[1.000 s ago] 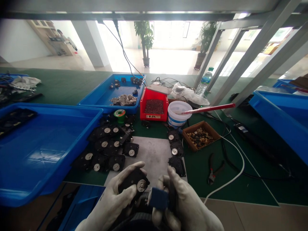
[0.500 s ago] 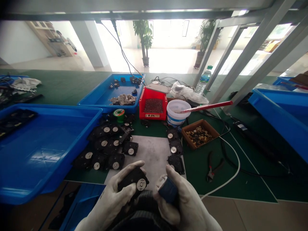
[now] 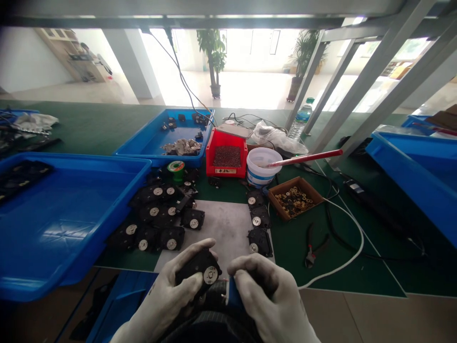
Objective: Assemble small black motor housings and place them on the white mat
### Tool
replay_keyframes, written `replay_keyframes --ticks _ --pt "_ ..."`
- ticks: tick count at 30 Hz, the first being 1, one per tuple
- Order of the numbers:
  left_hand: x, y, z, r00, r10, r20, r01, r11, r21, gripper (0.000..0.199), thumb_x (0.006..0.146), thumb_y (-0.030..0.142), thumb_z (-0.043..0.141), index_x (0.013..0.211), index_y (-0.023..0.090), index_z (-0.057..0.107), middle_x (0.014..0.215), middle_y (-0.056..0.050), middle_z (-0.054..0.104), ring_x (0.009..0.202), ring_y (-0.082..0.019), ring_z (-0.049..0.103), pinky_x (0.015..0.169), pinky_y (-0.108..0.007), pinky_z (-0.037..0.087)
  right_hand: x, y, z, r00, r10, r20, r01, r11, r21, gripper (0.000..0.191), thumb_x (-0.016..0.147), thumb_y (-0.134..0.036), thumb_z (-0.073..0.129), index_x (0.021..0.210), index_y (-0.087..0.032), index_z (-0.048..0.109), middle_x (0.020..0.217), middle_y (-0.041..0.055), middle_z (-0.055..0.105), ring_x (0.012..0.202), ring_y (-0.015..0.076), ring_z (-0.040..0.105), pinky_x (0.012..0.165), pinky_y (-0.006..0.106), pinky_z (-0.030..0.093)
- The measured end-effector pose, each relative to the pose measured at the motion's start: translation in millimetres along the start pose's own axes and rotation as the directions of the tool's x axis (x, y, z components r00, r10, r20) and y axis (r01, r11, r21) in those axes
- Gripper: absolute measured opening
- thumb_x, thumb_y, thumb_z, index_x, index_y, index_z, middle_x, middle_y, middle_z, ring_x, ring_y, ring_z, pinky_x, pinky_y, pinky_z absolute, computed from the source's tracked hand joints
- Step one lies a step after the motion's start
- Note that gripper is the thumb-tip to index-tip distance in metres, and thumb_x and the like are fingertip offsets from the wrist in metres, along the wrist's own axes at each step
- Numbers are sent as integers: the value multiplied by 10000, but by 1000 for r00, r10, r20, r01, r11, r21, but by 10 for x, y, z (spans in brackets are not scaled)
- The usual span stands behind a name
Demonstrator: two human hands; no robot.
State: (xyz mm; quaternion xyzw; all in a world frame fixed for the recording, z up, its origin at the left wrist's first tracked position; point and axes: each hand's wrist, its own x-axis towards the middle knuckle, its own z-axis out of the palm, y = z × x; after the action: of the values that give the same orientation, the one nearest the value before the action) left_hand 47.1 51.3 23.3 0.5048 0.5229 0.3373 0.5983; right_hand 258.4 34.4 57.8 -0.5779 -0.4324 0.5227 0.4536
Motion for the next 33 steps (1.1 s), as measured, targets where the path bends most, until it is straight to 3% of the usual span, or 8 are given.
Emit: replay_keyframes --ticks 2,5,7,13,19,25,29,33 --pt "-6 16 2 1000 -16 16 16 1000 -5 600 820 207 599 1419 216 630 1215 -62 767 982 -252 726 814 -298 581 47 83 42 977 -213 -12 203 944 -260 217 875 -418 747 778 -226 768 725 33 734 665 201 672 669 291 545" --pt "-6 44 -7 1000 -10 15 9 1000 21 579 788 191 593 1362 211 671 1195 -56 779 1041 -270 722 843 -307 582 149 180 68 857 -493 152 497 711 -497 204 927 -349 707 755 -251 752 690 15 753 626 198 706 758 329 569" --pt "1 54 -20 1000 25 10 -25 999 29 569 776 194 600 1338 208 689 1218 -51 778 1128 -281 703 938 -321 567 208 202 67 785 -575 230 592 589 -550 228 960 -314 677 749 -251 734 684 5 755 614 191 715 811 355 568" --pt "21 49 -36 1000 17 1 -17 1000 26 569 786 167 604 1345 226 691 1310 -36 756 1201 -275 679 969 -306 561 267 134 77 769 -576 277 611 536 -582 239 990 -302 646 772 -248 726 746 16 785 639 197 723 739 351 561" --pt "24 75 -37 1000 13 8 -13 1000 -2 557 796 194 619 1349 212 687 1275 -43 768 1098 -255 709 909 -292 579 284 129 105 746 -596 297 639 515 -571 188 989 -278 658 819 -238 729 763 4 787 649 174 717 700 322 526" --pt "28 143 -37 1000 -21 7 21 1000 10 583 762 196 604 1339 192 689 1260 -59 774 1101 -268 711 879 -295 590 319 192 115 692 -672 265 679 481 -554 191 988 -250 656 808 -232 717 719 -10 749 606 152 665 676 314 490" --pt "31 132 -32 1000 1 8 -1 1000 4 566 773 191 593 1331 200 688 1170 -44 792 974 -234 721 836 -284 586 328 208 105 695 -664 275 679 480 -556 151 977 -235 674 833 -230 720 735 -12 753 618 148 668 674 306 480" --pt "39 125 -30 1000 16 -1 -16 1000 12 542 777 180 594 1308 209 701 1153 -36 791 963 -224 710 840 -274 571 333 190 109 694 -667 273 685 492 -538 162 968 -222 676 809 -236 705 739 -27 756 631 135 687 673 285 486"
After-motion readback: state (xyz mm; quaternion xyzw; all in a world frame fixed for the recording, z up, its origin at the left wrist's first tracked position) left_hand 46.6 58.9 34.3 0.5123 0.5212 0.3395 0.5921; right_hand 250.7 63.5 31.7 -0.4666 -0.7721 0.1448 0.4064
